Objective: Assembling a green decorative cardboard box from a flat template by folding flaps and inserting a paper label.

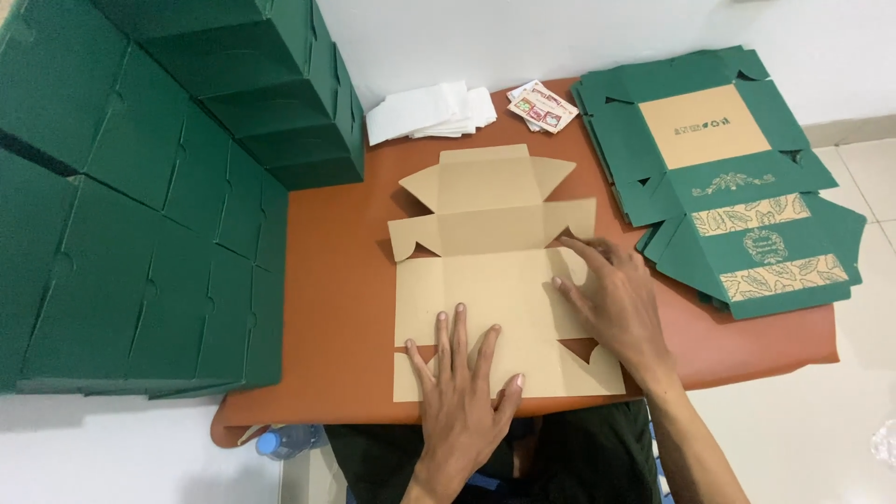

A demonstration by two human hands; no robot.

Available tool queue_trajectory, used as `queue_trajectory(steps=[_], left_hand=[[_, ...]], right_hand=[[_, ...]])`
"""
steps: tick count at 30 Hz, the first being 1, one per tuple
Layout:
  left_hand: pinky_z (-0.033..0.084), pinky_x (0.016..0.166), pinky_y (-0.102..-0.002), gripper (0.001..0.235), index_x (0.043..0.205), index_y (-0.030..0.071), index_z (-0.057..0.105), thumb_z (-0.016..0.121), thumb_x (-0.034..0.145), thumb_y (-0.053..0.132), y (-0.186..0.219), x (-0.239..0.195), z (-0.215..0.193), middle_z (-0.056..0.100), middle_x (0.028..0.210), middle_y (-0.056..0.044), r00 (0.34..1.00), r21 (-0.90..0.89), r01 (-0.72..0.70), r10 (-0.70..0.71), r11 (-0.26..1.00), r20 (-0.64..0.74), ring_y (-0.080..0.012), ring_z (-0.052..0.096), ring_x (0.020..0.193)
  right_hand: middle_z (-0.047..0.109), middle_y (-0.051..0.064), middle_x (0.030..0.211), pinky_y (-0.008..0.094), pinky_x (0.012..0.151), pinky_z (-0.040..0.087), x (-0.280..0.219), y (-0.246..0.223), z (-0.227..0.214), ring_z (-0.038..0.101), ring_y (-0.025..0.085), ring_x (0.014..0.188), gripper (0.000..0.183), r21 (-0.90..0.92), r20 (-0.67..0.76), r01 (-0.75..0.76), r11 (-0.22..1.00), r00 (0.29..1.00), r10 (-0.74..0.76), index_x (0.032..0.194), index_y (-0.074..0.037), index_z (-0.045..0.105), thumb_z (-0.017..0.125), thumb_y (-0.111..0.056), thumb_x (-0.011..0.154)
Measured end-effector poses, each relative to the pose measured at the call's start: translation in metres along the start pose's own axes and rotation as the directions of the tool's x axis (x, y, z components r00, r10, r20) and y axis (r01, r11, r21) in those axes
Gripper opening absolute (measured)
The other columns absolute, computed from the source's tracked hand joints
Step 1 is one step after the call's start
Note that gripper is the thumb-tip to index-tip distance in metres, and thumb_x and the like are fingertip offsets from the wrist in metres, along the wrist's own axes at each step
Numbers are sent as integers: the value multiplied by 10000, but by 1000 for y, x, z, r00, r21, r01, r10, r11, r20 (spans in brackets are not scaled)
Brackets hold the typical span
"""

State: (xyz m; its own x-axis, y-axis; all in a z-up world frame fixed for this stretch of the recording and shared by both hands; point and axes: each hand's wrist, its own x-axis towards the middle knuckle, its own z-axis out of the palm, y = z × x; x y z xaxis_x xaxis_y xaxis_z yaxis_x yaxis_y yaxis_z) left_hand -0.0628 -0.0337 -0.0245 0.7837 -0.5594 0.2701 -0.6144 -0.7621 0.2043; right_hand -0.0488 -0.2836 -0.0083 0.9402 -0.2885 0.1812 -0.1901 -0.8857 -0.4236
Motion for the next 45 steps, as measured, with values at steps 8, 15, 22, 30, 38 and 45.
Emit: queue_trajectory(steps=[8,15,22,30,38,45], left_hand=[[39,1209,-755,626,1581,208,491,434,1072,568,2,-2,2,226,1762,-215,1000,-4,-3,3,1000,6,-417,170,1629],[82,1197,-760,594,1537,187,531,459,1062,537,2,-2,3,268,1740,-229,1000,-31,-3,3,1000,-12,-431,195,1617],[187,1160,-761,627,1542,215,540,416,1076,615,-3,1,2,302,1725,-231,999,51,-18,16,999,45,-441,260,1581],[414,1005,-645,612,1565,138,468,577,1034,423,-56,46,-33,521,1534,-160,965,-187,5,44,982,257,-378,477,1407],[406,1082,-688,621,1629,104,427,611,1051,236,-97,84,-38,510,1526,-221,961,-112,38,-5,993,278,-440,409,1483],[460,1046,-585,447,1482,122,581,571,1079,316,-101,91,-47,627,1389,-158,971,-403,204,-133,892,197,-415,554,1348]], right_hand=[[642,180,1341,450,886,505,18,-15,-31,635,282,897,503,223,207,-228,948,961,183,1489,-236,633,620,-423,1023],[599,132,1531,370,993,588,-10,-21,0,716,246,1189,513,655,239,-246,715,964,114,1509,-81,489,487,-326,1058],[328,252,1704,563,1316,169,-42,-29,65,245,391,1630,467,-33,62,272,962,961,-270,1490,-48,477,293,-63,1062],[499,132,1595,509,1276,316,-26,-20,49,428,310,1548,343,-88,147,272,958,955,-258,1392,-191,598,398,-274,1126],[327,54,1737,495,1341,91,-24,-25,47,265,227,1633,427,-249,292,213,945,947,-137,1495,-328,446,295,-496,1133],[274,42,1772,507,1336,33,-19,-28,38,214,210,1648,468,-230,385,221,948,915,-120,1512,-318,436,254,-519,1131]])
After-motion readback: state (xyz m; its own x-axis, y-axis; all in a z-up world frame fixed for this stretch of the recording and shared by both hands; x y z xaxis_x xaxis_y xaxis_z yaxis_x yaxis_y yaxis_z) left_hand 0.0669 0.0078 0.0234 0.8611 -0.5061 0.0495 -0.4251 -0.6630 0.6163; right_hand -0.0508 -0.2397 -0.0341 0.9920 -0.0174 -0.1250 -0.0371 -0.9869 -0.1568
